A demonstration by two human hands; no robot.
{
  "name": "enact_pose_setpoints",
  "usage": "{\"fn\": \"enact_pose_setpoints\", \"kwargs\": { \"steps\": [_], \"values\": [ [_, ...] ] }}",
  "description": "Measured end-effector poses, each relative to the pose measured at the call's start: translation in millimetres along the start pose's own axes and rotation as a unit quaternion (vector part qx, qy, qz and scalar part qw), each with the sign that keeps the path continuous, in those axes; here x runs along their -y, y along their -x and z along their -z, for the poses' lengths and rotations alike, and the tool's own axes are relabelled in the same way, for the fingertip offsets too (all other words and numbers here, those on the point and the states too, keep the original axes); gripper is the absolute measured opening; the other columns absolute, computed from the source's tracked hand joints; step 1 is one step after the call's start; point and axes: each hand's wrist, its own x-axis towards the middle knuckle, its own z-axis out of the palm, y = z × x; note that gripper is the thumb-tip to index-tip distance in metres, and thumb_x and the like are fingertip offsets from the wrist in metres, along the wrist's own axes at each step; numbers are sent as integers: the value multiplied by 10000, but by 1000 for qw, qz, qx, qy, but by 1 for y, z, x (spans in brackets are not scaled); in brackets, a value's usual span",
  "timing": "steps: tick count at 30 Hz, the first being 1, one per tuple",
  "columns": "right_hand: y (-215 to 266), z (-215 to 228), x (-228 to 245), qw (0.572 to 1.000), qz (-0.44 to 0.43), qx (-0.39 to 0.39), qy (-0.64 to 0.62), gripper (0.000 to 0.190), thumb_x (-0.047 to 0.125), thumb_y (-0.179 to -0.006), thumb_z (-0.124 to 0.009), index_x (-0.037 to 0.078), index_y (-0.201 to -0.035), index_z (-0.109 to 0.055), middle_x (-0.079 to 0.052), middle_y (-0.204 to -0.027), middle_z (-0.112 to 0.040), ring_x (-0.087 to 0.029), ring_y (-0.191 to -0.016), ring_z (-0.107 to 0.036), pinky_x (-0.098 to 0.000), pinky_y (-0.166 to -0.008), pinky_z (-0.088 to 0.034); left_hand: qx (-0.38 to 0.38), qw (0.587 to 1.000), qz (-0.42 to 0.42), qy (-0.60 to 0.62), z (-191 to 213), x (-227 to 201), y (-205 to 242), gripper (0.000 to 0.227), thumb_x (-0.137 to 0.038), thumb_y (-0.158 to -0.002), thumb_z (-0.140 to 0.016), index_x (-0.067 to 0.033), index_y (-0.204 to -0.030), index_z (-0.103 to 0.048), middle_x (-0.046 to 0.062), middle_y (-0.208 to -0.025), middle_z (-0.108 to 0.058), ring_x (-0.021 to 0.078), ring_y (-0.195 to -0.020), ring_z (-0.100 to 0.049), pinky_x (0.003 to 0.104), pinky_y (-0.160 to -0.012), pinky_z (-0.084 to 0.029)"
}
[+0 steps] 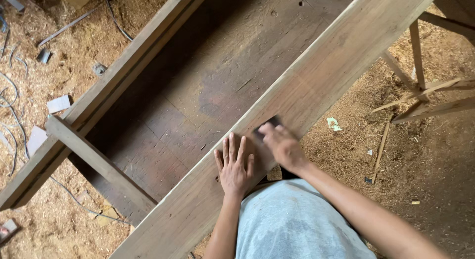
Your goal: The person sands a wooden plank using a piece of sandpaper, moving it back and forth along the surface and edges.
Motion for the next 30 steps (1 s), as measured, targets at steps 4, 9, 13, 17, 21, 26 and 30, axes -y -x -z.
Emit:
{"fn": "enact_pose_setpoints", "kwargs": {
  "steps": [4,9,13,17,21,26,30],
  "values": [
    [12,27,23,901,327,-285,-9,351,263,-1142,-251,89,-1171,-555,-104,-970,-624,-249,-850,-602,-403,-708,-523,-3,999,17,47,3,-4,-2,601,-474,-1025,-359,-251,-1581,-314,12,-1674,-216,188,-1552,-137,461,-1257,-19],
    [-17,27,22,932,209,-295,9,370,258,-1114,-309,50,-1141,-614,-98,-921,-638,-241,-820,-598,-350,-658,-522,-9,999,14,43,5,-5,0,596,-443,-1018,-402,-223,-1568,-340,31,-1660,-236,205,-1538,-158,471,-1244,-43],
    [-12,12,12,892,350,-269,100,376,255,-1101,-269,96,-1267,-567,-94,-1260,-689,-213,-1139,-660,-408,-962,-554,-25,998,21,58,10,-6,-2,578,-403,-1020,-437,-222,-1564,-361,17,-1661,-262,199,-1546,-186,470,-1255,-67],
    [-49,17,-5,945,187,-267,12,396,249,-1091,-322,43,-1331,-561,-120,-1315,-657,-225,-1168,-629,-408,-1038,-515,-30,997,23,65,10,-7,-3,572,-394,-1015,-453,-215,-1553,-377,22,-1649,-277,201,-1533,-199,471,-1249,-81],
    [-35,5,6,897,362,-246,61,364,212,-1095,-334,70,-1306,-595,-131,-1312,-686,-255,-1234,-652,-465,-1049,-505,-39,997,20,58,11,-6,-3,573,-384,-1014,-459,-188,-1548,-389,28,-1644,-295,210,-1532,-211,480,-1246,-89],
    [-51,44,17,956,188,-219,48,387,232,-1096,-309,81,-1331,-577,-79,-1244,-722,-207,-1090,-681,-404,-965,-547,-46,997,23,65,9,-7,-8,565,-370,-1018,-456,-168,-1542,-394,28,-1643,-305,204,-1535,-219,475,-1252,-102],
    [-35,36,29,939,211,-270,-29,376,184,-1059,-306,63,-1211,-628,-119,-1117,-739,-220,-921,-687,-392,-885,-568,-32,997,27,70,11,-5,-1,570,-372,-1017,-462,-164,-1543,-396,24,-1635,-306,199,-1521,-221,472,-1243,-104]
  ]
}}
